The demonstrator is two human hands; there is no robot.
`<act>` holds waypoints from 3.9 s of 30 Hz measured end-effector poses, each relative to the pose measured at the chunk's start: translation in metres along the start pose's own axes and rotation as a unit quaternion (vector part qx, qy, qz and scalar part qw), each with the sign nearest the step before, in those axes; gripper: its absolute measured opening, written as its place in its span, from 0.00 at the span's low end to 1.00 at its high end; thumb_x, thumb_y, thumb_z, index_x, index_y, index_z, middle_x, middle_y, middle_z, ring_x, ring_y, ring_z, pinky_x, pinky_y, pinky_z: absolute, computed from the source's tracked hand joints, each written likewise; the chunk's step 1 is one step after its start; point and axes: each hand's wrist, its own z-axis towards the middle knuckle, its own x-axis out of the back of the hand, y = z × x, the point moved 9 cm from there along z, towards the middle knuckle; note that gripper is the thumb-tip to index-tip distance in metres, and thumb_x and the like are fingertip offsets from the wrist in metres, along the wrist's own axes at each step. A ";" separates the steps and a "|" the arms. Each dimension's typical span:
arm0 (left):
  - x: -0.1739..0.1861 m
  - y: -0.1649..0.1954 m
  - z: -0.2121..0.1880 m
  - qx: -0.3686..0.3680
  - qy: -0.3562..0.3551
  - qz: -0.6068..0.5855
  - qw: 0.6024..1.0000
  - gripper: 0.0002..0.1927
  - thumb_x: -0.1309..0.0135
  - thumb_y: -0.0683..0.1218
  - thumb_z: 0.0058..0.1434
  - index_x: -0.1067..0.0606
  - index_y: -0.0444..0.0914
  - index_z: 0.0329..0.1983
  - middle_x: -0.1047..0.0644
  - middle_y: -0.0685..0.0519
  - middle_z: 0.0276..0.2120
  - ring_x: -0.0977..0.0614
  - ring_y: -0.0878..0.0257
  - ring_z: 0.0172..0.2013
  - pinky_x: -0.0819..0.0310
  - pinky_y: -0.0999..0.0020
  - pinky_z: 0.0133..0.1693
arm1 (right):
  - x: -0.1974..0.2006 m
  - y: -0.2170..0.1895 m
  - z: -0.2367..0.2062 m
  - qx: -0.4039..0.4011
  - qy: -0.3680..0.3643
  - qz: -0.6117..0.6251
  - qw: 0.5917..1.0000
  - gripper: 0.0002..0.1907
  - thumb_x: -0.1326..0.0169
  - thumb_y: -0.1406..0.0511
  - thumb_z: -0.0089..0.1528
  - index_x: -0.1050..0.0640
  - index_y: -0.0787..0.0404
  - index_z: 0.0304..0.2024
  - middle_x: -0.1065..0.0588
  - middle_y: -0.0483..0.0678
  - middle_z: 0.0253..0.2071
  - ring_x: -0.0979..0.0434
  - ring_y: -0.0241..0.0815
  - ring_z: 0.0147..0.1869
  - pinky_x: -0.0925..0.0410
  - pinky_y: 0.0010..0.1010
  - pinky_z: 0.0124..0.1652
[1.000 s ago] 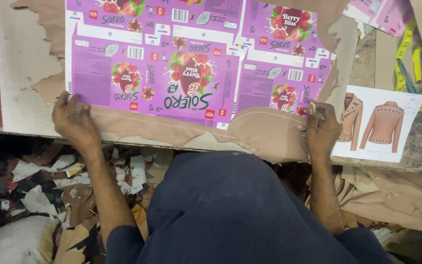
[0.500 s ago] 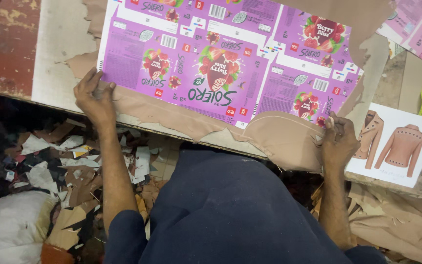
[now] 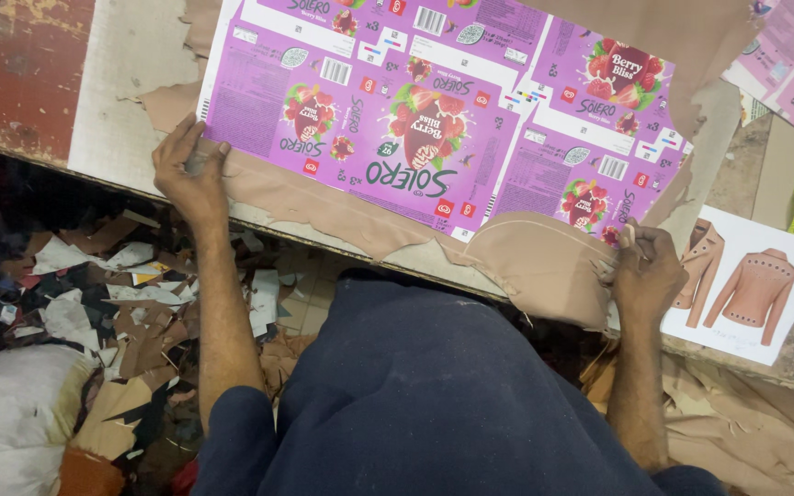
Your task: The person spreads a leather hide flat across the work table and smooths it with both hands. They place a paper pattern piece on the hide, align it, then position a printed sheet over the leather and press and adjust it flat against the hide.
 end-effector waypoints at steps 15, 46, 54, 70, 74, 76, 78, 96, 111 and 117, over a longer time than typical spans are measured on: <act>0.000 0.001 -0.001 -0.012 -0.010 0.015 1.000 0.21 0.30 0.35 0.55 0.17 0.34 0.54 0.20 0.47 0.59 0.26 0.50 0.60 0.30 0.57 0.63 | 0.000 -0.007 0.000 -0.086 -0.006 0.021 0.996 0.09 0.41 0.68 0.71 0.23 0.69 0.50 0.19 0.54 0.38 0.21 0.35 0.35 0.30 0.28 0.28; -0.393 0.375 -0.180 -0.365 -0.446 -0.094 0.812 0.39 0.28 0.51 0.47 0.26 0.30 0.59 0.35 0.36 0.68 0.37 0.42 0.69 0.46 0.47 0.67 | 0.040 0.018 0.147 0.152 0.082 -0.260 0.950 0.12 0.37 0.68 0.60 0.17 0.57 0.47 0.22 0.49 0.40 0.23 0.52 0.47 0.29 0.41 0.45; -0.448 0.392 -0.148 -0.338 -0.399 -0.058 0.850 0.47 0.25 0.59 0.40 0.26 0.34 0.61 0.35 0.39 0.68 0.37 0.44 0.68 0.47 0.46 0.67 | 0.029 0.026 0.164 0.180 0.010 -0.270 0.946 0.08 0.38 0.67 0.60 0.17 0.56 0.43 0.21 0.45 0.39 0.22 0.47 0.47 0.27 0.38 0.42; -0.449 0.382 -0.150 -0.298 -0.400 -0.080 0.863 0.57 0.25 0.63 0.41 0.35 0.30 0.68 0.38 0.42 0.70 0.39 0.47 0.70 0.48 0.48 0.69 | -0.017 0.023 0.208 0.064 -0.018 -0.160 0.985 0.10 0.33 0.68 0.57 0.17 0.65 0.40 0.21 0.55 0.34 0.19 0.51 0.36 0.28 0.42 0.37; -0.451 0.381 -0.151 -0.301 -0.401 -0.076 0.862 0.57 0.26 0.63 0.42 0.36 0.31 0.68 0.38 0.42 0.70 0.39 0.48 0.70 0.48 0.49 0.70 | -0.020 0.016 0.225 0.033 0.017 -0.097 0.995 0.09 0.33 0.69 0.56 0.17 0.66 0.38 0.19 0.54 0.32 0.15 0.45 0.34 0.25 0.35 0.36; -0.452 0.380 -0.151 -0.300 -0.403 -0.073 0.862 0.57 0.26 0.63 0.42 0.36 0.31 0.69 0.38 0.42 0.70 0.39 0.48 0.70 0.49 0.48 0.70 | -0.022 0.012 0.232 0.024 0.029 -0.098 0.994 0.10 0.32 0.69 0.55 0.17 0.66 0.36 0.18 0.54 0.31 0.15 0.45 0.33 0.25 0.34 0.35; -0.452 0.379 -0.151 -0.297 -0.406 -0.070 0.861 0.56 0.26 0.63 0.42 0.36 0.31 0.69 0.38 0.42 0.70 0.40 0.47 0.70 0.49 0.48 0.70 | -0.023 0.009 0.240 0.007 0.035 -0.095 0.995 0.09 0.32 0.69 0.54 0.17 0.66 0.35 0.18 0.53 0.29 0.15 0.44 0.32 0.25 0.33 0.36; -0.448 0.381 -0.147 -0.310 -0.394 -0.080 0.861 0.54 0.26 0.62 0.42 0.34 0.31 0.66 0.37 0.41 0.70 0.39 0.48 0.70 0.48 0.51 0.70 | -0.016 -0.029 0.299 -0.017 0.064 -0.054 0.996 0.11 0.30 0.68 0.52 0.16 0.64 0.36 0.18 0.49 0.27 0.16 0.38 0.28 0.23 0.28 0.31; -0.445 0.382 -0.147 -0.324 -0.395 -0.053 0.858 0.54 0.29 0.65 0.45 0.35 0.30 0.67 0.39 0.42 0.71 0.40 0.50 0.71 0.49 0.51 0.71 | -0.018 -0.045 0.323 0.000 0.041 -0.025 0.999 0.09 0.32 0.70 0.54 0.17 0.67 0.36 0.18 0.49 0.28 0.15 0.37 0.28 0.22 0.28 0.31; -0.445 0.384 -0.147 -0.325 -0.399 -0.056 0.856 0.55 0.29 0.65 0.44 0.36 0.30 0.68 0.39 0.43 0.71 0.41 0.50 0.71 0.49 0.51 0.70 | -0.009 -0.030 0.293 0.011 0.050 -0.090 0.995 0.11 0.32 0.70 0.52 0.16 0.65 0.38 0.17 0.52 0.31 0.15 0.42 0.34 0.25 0.34 0.37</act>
